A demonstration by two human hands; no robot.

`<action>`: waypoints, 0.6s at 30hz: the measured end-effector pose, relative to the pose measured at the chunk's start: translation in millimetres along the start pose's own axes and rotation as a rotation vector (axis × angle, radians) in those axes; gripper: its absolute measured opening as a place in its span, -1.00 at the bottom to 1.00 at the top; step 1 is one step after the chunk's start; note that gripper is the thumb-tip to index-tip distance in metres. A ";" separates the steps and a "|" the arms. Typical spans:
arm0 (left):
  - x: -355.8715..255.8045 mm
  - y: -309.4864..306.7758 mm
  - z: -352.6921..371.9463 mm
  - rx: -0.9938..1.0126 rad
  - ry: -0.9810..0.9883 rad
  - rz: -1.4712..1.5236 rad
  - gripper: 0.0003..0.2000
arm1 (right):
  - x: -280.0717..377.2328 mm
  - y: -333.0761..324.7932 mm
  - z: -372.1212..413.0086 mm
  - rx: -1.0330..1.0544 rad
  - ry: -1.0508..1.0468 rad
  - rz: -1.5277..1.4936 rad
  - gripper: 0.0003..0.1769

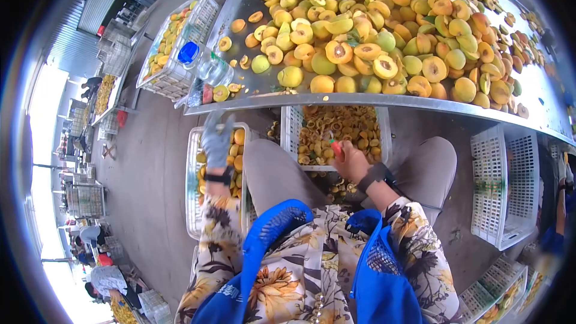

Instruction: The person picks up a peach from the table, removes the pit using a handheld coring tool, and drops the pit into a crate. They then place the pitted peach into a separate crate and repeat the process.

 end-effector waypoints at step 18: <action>-109.0 127.0 -27.3 0.621 -0.817 1.670 -0.53 | 66.4 -60.1 22.7 -0.088 -0.073 -0.251 -0.51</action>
Point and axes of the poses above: each hand's wrist, its own z-axis away from the middle knuckle, its own y-axis out of the palm, x = y × z, the point moved 7 cm from there along -z, towards the middle knuckle, and after that the axes turned 1 degree about x, right-handed, at the moved point
